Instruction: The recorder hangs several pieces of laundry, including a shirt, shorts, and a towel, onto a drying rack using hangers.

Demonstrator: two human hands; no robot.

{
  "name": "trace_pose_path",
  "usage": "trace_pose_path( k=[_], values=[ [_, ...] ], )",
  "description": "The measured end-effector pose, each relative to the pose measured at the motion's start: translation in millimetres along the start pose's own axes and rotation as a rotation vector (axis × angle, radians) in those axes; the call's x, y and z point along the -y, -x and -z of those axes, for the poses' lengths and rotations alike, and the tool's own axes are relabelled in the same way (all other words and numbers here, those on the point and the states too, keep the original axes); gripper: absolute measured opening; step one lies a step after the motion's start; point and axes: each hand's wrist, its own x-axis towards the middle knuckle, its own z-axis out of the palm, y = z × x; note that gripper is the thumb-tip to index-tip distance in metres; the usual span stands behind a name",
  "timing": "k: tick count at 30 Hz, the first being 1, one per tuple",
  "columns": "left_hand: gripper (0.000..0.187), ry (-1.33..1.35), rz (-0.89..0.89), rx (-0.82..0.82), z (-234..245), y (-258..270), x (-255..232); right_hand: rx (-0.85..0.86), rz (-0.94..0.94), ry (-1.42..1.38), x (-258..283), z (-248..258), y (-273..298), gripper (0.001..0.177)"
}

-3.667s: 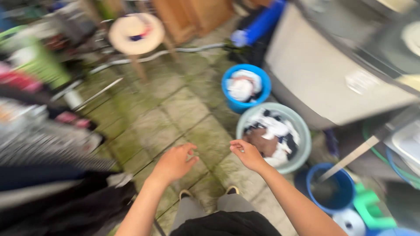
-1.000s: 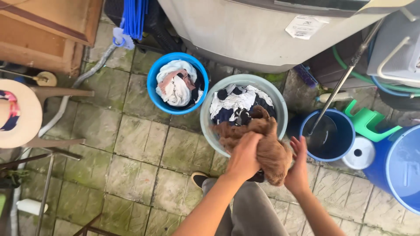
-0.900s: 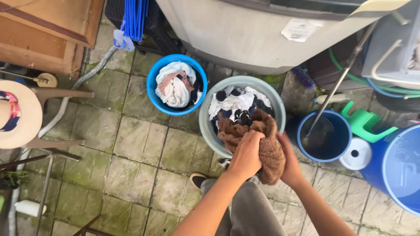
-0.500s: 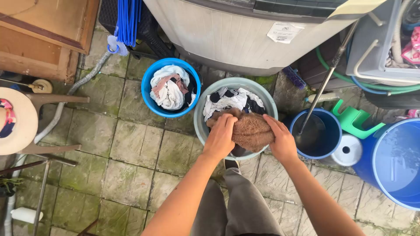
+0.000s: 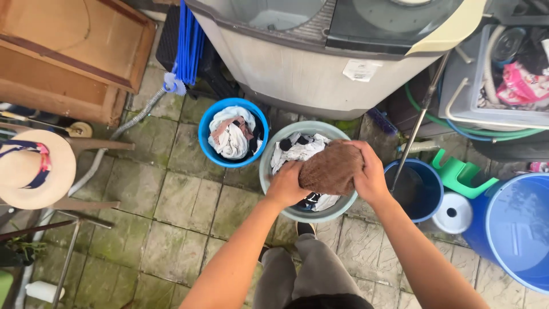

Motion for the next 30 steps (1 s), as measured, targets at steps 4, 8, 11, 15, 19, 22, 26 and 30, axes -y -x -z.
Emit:
trace_pose_path(
  k=[4,8,11,15,19,22,26,30],
  values=[
    [0.082,0.115,-0.045,0.009,16.6,12.3,-29.5,0.073,0.047,-0.056,66.1,-0.5,-26.6,0.054],
    [0.069,0.406,0.071,-0.176,21.7,14.5,-26.5,0.169,0.192,-0.028,111.9,14.2,-52.9,0.051],
    [0.055,0.497,0.139,-0.220,32.4,2.4,10.8,0.210,0.135,-0.087,116.6,40.0,-74.4,0.046],
    [0.034,0.529,-0.002,-0.073,137.1,29.9,-60.9,0.428,-0.166,0.034,83.0,74.0,-86.8,0.050],
    [0.034,0.104,-0.133,-0.157,205.3,51.5,-142.1,0.848,-0.172,0.108,95.7,57.6,-84.5,0.085],
    [0.039,-0.071,-0.194,-0.255,227.2,64.5,-182.8,0.865,-0.047,-0.423,133.9,31.4,-83.7,0.112],
    [0.021,-0.339,-0.132,-0.256,253.5,92.3,-205.6,0.936,-0.109,-0.354,181.3,-23.4,-89.9,0.083],
    [0.028,-0.458,-0.242,-0.535,289.4,131.8,-175.3,0.841,-0.190,-0.269,130.4,-61.7,-110.4,0.040]
  ],
)
